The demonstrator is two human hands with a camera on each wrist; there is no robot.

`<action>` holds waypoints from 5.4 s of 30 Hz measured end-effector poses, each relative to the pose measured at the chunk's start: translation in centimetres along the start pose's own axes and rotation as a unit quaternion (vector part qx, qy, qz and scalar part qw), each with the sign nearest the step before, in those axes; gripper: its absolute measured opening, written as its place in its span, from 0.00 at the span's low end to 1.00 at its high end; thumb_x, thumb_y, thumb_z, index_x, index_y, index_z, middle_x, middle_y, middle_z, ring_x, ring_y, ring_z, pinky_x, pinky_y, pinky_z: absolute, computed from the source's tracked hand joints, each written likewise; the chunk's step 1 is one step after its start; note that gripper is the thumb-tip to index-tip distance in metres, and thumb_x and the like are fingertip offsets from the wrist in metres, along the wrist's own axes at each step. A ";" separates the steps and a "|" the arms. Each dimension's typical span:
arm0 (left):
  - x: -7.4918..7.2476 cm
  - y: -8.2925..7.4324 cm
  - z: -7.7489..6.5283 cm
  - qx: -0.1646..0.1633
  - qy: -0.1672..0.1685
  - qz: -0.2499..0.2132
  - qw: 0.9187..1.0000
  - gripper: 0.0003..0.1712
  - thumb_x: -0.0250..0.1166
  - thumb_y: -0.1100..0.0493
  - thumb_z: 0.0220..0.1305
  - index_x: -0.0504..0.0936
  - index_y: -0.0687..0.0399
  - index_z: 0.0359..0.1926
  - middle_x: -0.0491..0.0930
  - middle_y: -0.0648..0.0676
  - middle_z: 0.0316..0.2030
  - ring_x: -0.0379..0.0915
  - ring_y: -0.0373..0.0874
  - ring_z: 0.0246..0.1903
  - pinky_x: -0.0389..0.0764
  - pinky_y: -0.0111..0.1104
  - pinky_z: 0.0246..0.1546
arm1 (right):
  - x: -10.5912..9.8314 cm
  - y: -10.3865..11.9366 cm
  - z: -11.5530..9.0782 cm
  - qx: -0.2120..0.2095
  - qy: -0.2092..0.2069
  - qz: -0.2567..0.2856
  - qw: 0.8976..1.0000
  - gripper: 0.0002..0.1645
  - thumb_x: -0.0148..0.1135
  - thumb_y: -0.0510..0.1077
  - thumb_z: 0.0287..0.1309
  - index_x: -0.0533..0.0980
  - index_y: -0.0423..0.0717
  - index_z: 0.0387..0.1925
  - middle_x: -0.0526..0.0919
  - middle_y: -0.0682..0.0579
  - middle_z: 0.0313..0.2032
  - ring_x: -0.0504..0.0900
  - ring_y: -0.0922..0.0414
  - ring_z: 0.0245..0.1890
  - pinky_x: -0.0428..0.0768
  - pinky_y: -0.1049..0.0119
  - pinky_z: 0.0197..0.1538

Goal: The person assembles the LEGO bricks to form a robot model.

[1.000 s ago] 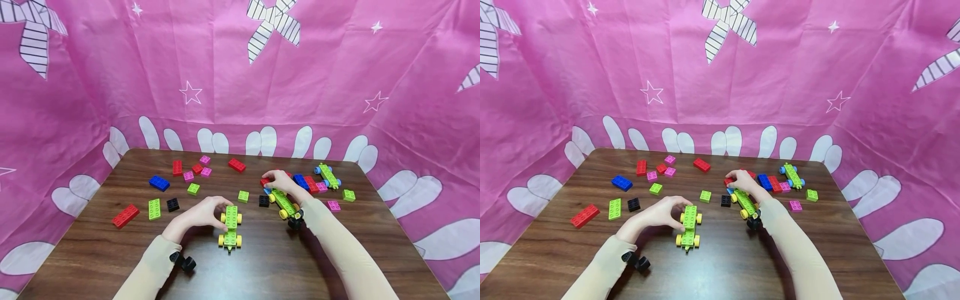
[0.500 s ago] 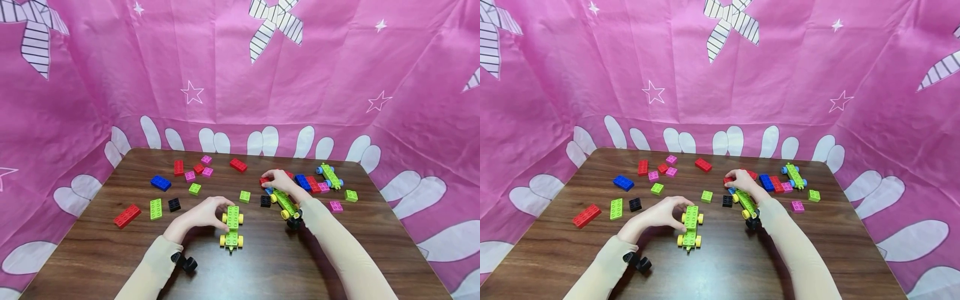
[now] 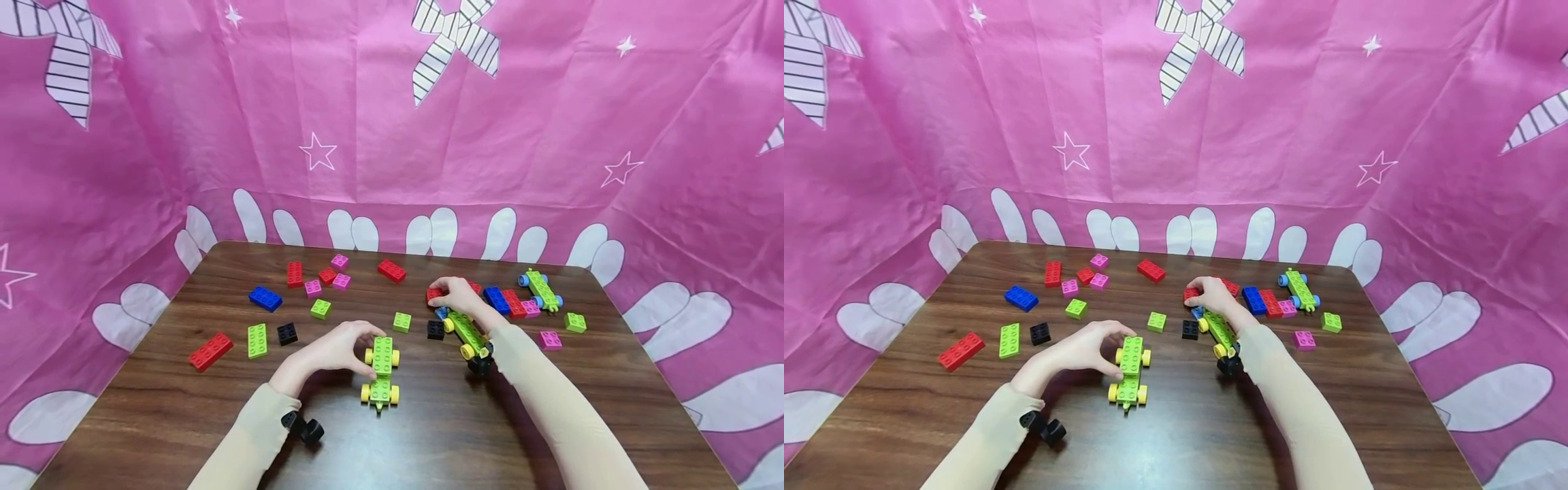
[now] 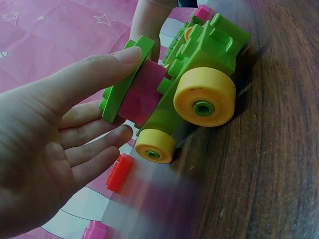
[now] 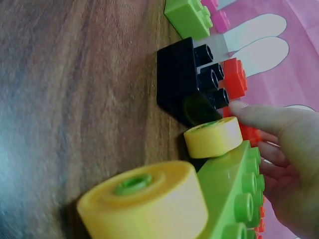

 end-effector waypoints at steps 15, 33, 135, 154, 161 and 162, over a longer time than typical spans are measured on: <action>-0.6 0.1 -0.4 0.002 0.000 -0.024 1.000 0.43 0.77 0.49 0.48 0.71 0.63 0.62 0.77 0.57 0.56 0.76 0.50 0.53 0.77 0.43 0.55 | -0.7 4.2 -1.9 -0.018 -0.082 0.051 0.995 0.22 0.71 0.48 0.53 0.80 0.43 0.49 0.84 0.45 0.44 0.80 0.49 0.46 0.79 0.52 0.51; -1.7 1.0 -0.5 -0.004 -0.064 -0.030 0.997 0.39 0.73 0.46 0.53 0.73 0.62 0.61 0.79 0.58 0.53 0.77 0.49 0.51 0.77 0.45 0.54 | 1.2 9.0 -5.0 -0.022 -0.138 0.113 0.984 0.19 0.75 0.49 0.48 0.83 0.47 0.43 0.86 0.51 0.40 0.82 0.54 0.42 0.80 0.56 0.48; 0.3 1.4 -0.5 0.000 -0.058 -0.013 0.998 0.33 0.76 0.46 0.48 0.80 0.58 0.52 0.83 0.52 0.47 0.78 0.45 0.48 0.78 0.42 0.53 | 5.7 12.7 -7.9 -0.092 -0.016 0.131 0.987 0.19 0.67 0.47 0.58 0.82 0.45 0.49 0.86 0.52 0.42 0.81 0.57 0.44 0.80 0.54 0.52; 0.5 1.5 -0.1 0.005 -0.058 -0.009 0.998 0.33 0.76 0.45 0.47 0.80 0.57 0.52 0.83 0.51 0.46 0.78 0.45 0.49 0.77 0.41 0.54 | 5.6 12.7 -8.0 -0.079 -0.026 0.123 0.989 0.18 0.67 0.47 0.58 0.82 0.45 0.49 0.86 0.52 0.42 0.81 0.56 0.46 0.79 0.52 0.53; 0.4 1.5 -0.1 0.007 -0.061 -0.007 0.998 0.32 0.76 0.46 0.47 0.80 0.56 0.51 0.83 0.50 0.46 0.77 0.44 0.50 0.77 0.40 0.54 | 5.6 12.9 -8.0 -0.074 -0.027 0.114 0.990 0.18 0.67 0.47 0.58 0.82 0.46 0.49 0.86 0.53 0.42 0.81 0.55 0.47 0.79 0.52 0.54; 0.4 1.5 -0.2 0.005 -0.061 -0.007 0.998 0.33 0.76 0.45 0.47 0.80 0.56 0.51 0.83 0.50 0.47 0.77 0.44 0.50 0.77 0.40 0.54 | 5.6 12.9 -8.0 -0.075 -0.027 0.113 0.990 0.17 0.67 0.47 0.58 0.82 0.46 0.49 0.86 0.53 0.42 0.81 0.55 0.47 0.79 0.52 0.54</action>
Point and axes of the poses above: each hand's wrist, its own z-axis towards the middle knuckle, its own x-axis out of the palm, y = z × x, the point moved 5 cm from there along z, towards the middle knuckle
